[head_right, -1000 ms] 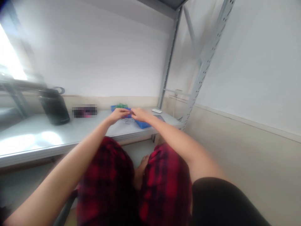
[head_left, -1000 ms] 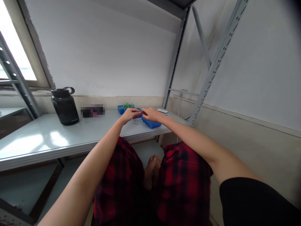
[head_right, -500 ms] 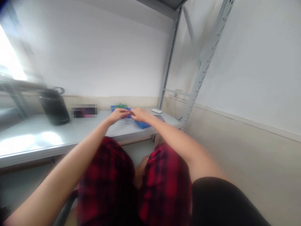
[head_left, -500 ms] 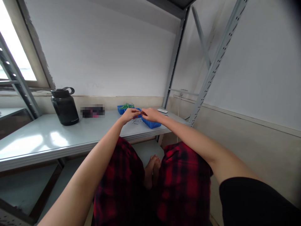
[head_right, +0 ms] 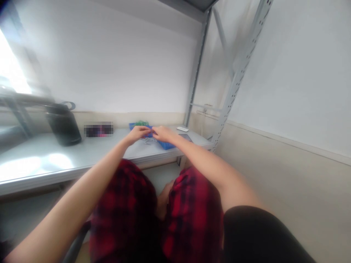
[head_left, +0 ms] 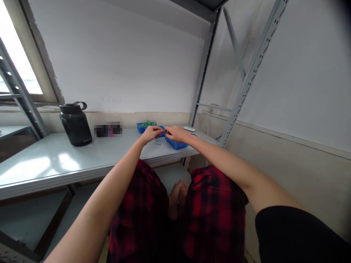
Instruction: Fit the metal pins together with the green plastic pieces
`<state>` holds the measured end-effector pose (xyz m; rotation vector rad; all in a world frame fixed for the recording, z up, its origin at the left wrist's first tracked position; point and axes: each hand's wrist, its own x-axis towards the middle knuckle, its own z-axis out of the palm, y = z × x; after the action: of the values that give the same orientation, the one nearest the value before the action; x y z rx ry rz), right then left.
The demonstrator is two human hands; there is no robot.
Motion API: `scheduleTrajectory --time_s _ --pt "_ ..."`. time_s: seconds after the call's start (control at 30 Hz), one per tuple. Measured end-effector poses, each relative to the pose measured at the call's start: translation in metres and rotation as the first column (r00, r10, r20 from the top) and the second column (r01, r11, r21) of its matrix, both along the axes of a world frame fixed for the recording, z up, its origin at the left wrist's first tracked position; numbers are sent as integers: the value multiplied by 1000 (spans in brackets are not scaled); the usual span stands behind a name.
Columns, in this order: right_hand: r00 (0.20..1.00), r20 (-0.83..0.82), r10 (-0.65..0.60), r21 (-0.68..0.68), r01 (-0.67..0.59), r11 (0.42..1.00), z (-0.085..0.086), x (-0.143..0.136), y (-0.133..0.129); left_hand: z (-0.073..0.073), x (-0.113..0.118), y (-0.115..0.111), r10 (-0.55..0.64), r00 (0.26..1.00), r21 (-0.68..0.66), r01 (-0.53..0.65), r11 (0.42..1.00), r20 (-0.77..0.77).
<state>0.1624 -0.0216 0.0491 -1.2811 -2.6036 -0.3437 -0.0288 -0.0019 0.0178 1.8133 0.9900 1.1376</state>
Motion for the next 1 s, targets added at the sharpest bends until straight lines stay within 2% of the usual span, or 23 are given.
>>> scheduleTrajectory --time_s 0.23,0.37,0.53,0.77,1.0 --pt "997 -62 -39 5 39 999 0 0 -1 2 5 -2 16 995 -111 -5 994 99" --pt "991 -126 55 58 -48 997 -2 2 2 0 8 1 3 994 -156 14 988 111" --pt "985 -79 153 62 -148 987 -4 1 3 -4 10 3 -26 999 -156 31 987 40" --pt "992 -21 121 21 -120 993 -1 -3 -2 -6 9 3 -62 998 -103 59 993 -29" --pt "995 49 89 38 -91 995 -3 1 7 -7 6 6 -31 993 -22 29 999 -112"
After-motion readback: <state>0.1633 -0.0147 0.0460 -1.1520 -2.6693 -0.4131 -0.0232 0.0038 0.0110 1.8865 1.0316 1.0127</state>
